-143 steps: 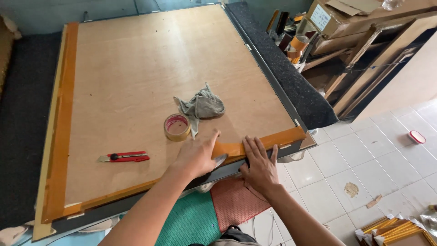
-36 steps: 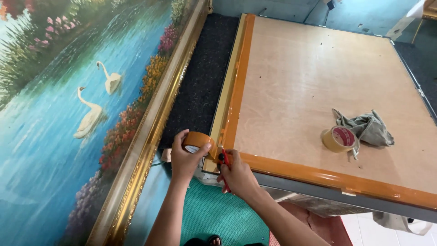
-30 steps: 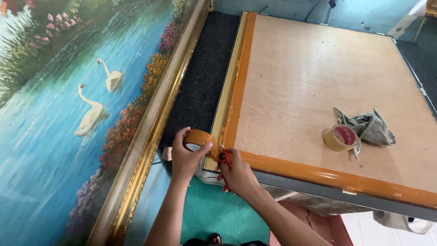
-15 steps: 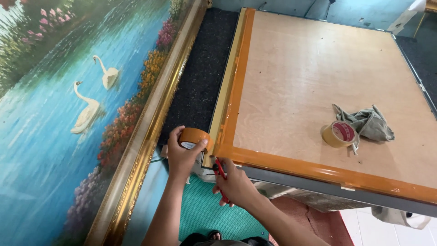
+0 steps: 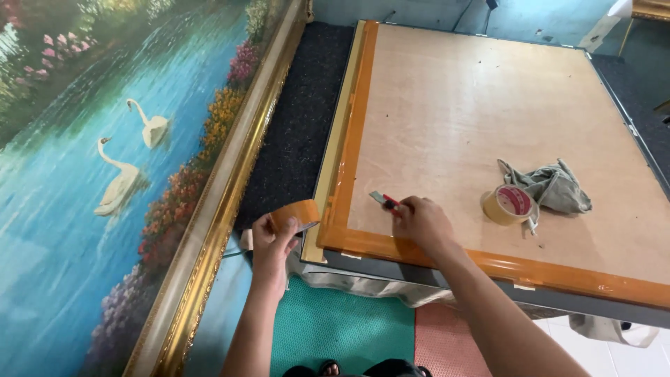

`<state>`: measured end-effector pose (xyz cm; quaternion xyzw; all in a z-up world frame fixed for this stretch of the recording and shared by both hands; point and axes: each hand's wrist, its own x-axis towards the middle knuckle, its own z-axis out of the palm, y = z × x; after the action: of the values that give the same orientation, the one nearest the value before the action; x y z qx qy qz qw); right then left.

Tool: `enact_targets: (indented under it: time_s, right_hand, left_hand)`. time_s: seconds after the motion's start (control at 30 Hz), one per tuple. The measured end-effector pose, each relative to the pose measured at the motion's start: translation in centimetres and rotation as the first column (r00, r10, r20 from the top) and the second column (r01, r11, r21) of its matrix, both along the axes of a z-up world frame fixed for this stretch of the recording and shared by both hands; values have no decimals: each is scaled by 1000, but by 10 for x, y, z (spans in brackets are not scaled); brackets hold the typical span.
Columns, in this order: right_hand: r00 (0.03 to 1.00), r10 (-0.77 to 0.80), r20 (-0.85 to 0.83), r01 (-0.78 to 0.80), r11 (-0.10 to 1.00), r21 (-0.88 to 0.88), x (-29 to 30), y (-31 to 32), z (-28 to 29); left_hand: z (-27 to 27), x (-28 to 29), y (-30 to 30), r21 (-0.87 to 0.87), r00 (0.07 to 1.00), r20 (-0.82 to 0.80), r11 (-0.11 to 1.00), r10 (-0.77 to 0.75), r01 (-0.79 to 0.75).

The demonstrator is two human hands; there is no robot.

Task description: Applying brown adhesive tape to the edge of a picture frame backing board and smoothing it down with a cloth.

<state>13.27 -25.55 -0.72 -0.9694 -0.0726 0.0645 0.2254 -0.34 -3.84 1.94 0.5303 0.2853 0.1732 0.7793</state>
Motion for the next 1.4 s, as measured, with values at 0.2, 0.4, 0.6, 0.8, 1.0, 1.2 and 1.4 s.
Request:
enact_targets:
  time_s: [0.2,0.4,0.6,0.8,1.0,1.2,1.4]
  right_hand:
    - [998,-14,61,-7,946,323,-43,11,49]
    - [960,50,-275,144,754,640,-98,-2,112]
    - [973,-153,-171,206,909,362,-20,-101,62]
    - [866,-433,251,445,895,7,60,-223,29]
    - [927,-375,-26,366,916,-164,76,-268,26]
    - [834,-489,-256,552,725,411,34,-265,61]
    - [795,-462,-394,601,512,613,-12,-236,94]
  left_hand:
    - [-8,4,-39,88,995,20,992,-95,93]
    - [14,21,-101,176,954,40,942,-296,285]
    - [9,43,-161,141,883,104,885,-458,443]
    - [-6,90,-197,704,950,13,678,-311,213]
    - [-19,123,-233,931,951,-258,220,-169,292]
    - [1,110,-275,986,996,-85,144,21,81]
    - [49,93,-336,560,899,51,758,-436,336]
